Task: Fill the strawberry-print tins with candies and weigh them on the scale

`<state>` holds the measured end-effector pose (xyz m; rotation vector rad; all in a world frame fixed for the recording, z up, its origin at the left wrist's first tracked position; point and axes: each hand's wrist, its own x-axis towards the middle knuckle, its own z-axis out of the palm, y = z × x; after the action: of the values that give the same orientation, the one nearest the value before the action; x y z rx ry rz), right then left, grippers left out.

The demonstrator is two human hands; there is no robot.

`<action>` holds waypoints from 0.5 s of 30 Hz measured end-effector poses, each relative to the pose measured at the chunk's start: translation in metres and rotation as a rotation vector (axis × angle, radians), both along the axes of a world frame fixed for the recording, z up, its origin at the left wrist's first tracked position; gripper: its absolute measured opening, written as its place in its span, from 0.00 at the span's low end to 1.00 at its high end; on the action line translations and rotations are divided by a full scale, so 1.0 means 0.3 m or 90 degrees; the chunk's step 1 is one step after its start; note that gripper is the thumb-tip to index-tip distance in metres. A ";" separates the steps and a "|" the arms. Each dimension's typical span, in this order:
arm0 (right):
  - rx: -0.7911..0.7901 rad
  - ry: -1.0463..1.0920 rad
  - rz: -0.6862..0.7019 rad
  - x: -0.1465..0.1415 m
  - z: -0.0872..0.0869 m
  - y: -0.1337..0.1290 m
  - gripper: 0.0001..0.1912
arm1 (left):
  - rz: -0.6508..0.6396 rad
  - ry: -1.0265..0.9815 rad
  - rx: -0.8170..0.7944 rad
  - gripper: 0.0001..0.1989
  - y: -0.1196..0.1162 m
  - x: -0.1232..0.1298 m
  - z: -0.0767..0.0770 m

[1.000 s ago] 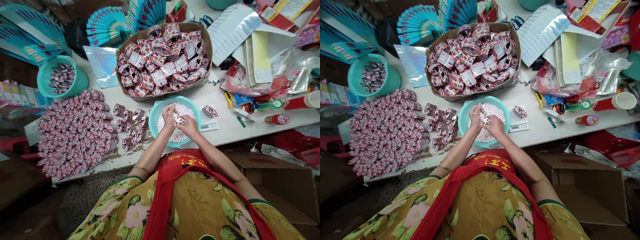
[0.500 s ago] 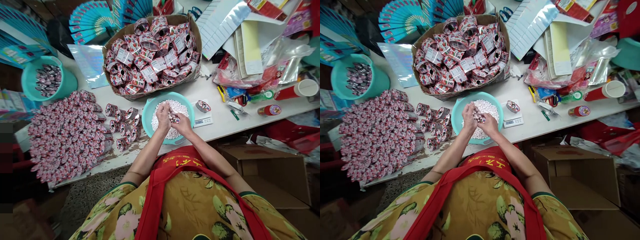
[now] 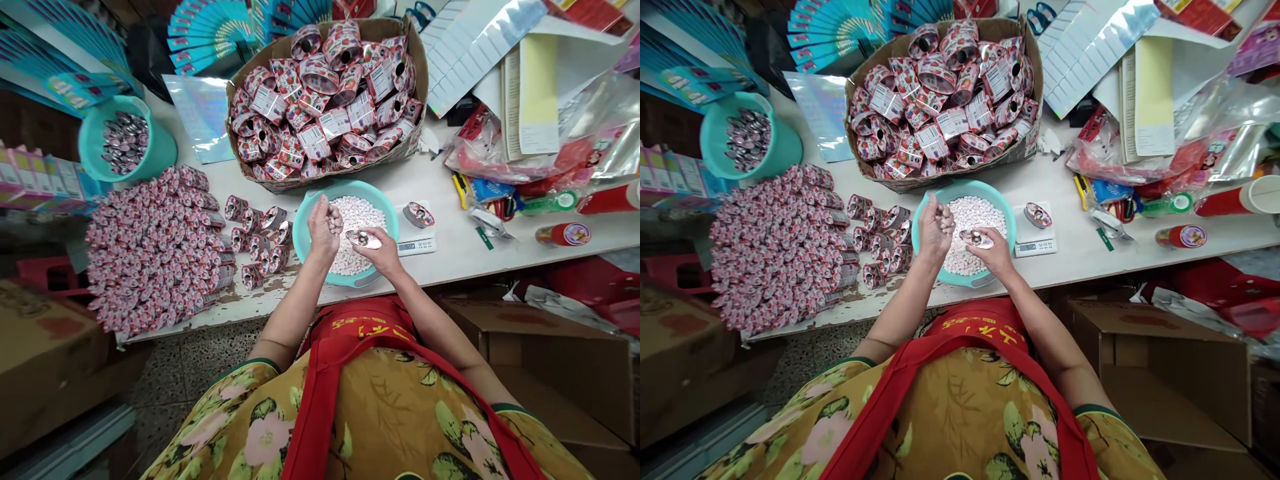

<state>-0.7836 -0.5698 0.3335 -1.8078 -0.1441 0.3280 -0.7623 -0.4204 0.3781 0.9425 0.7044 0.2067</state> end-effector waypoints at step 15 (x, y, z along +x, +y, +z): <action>0.094 0.027 0.079 0.005 0.071 -0.114 0.25 | -0.291 0.134 0.412 0.08 0.116 -0.053 -0.214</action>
<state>-0.7820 -0.6040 0.3548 -1.6476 -0.2450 0.4324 -0.7781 -0.3858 0.3138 1.7357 0.6006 -0.0827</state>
